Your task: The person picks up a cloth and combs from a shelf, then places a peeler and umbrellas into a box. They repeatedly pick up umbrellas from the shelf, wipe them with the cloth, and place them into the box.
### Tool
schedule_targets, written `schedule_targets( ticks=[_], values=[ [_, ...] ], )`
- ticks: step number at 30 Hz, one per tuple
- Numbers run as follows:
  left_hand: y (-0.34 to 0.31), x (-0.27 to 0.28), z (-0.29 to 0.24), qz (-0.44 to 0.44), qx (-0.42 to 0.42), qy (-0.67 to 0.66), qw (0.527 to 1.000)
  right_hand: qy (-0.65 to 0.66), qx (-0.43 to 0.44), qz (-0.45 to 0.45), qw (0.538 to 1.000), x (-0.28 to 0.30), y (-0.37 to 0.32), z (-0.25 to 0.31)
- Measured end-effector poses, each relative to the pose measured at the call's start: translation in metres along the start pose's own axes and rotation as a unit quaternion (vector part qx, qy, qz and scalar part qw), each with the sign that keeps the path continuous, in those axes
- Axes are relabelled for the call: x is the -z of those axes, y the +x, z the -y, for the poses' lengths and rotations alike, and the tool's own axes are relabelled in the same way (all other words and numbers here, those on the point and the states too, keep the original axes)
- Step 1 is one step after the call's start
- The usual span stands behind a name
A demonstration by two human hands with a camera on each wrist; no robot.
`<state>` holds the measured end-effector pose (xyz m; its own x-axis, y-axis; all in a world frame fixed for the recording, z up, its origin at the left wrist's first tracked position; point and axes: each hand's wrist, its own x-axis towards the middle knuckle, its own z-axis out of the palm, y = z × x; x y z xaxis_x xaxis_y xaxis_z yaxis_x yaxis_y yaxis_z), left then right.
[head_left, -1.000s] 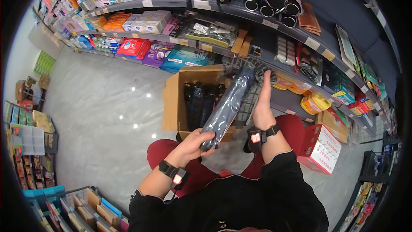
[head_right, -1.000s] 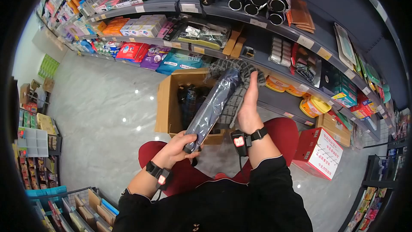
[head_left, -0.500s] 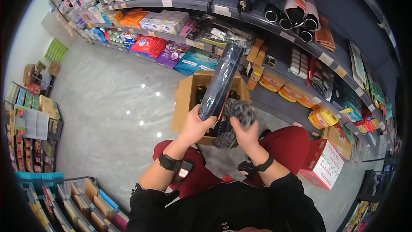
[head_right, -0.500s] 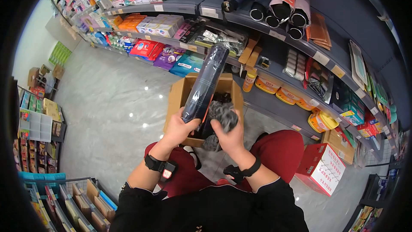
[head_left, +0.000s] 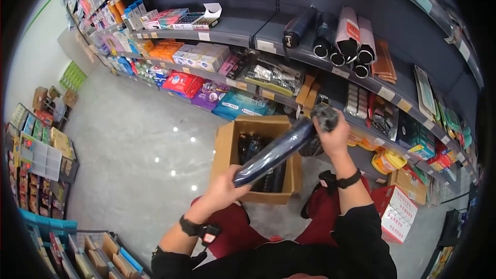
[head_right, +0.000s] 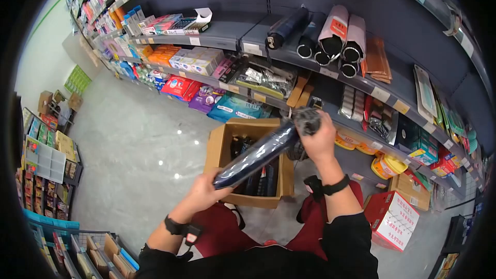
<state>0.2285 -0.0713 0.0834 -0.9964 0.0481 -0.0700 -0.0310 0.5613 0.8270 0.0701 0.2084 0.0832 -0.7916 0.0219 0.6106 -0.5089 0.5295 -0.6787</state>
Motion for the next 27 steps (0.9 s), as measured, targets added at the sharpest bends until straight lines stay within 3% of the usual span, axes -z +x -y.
schedule_targets(
  ticks=[2, 3, 5, 7, 9, 12, 16, 18, 27],
  values=[
    [-0.002, 0.025, -0.004, -0.048, -0.025, 0.017, 0.998, 0.047, -0.031, -0.013, 0.998, 0.01, 0.001, -0.006],
    [-0.004, 0.039, -0.025, -0.093, 0.009, -0.014, 0.996, 0.057, -0.025, -0.022, 0.998, 0.013, -0.001, -0.009],
    [0.007, 0.058, -0.013, -0.173, 0.013, -0.081, 0.981, 0.071, -0.019, -0.034, 0.997, 0.014, -0.006, -0.012],
    [0.034, 0.081, -0.038, -0.228, 0.013, -0.123, 0.966, 0.037, 0.046, -0.043, 0.997, 0.007, -0.012, -0.01],
    [0.077, 0.102, -0.058, -0.254, -0.053, -0.109, 0.96, 0.043, 0.074, -0.034, 0.996, -0.002, -0.014, -0.008],
    [0.146, 0.118, -0.09, -0.235, -0.075, -0.08, 0.966, 0.019, 0.134, 0.051, 0.989, -0.008, -0.015, -0.011],
    [0.248, 0.107, -0.1, -0.216, -0.099, 0.007, 0.971, 0.032, 0.113, 0.078, 0.99, -0.013, -0.019, -0.017],
    [0.283, 0.093, -0.115, -0.235, -0.1, 0.125, 0.959, 0.033, 0.102, 0.093, 0.99, -0.013, -0.02, -0.019],
    [0.357, 0.061, -0.152, -0.185, -0.071, 0.209, 0.958, 0.023, 0.066, 0.12, 0.99, -0.007, -0.011, -0.029]
  ],
)
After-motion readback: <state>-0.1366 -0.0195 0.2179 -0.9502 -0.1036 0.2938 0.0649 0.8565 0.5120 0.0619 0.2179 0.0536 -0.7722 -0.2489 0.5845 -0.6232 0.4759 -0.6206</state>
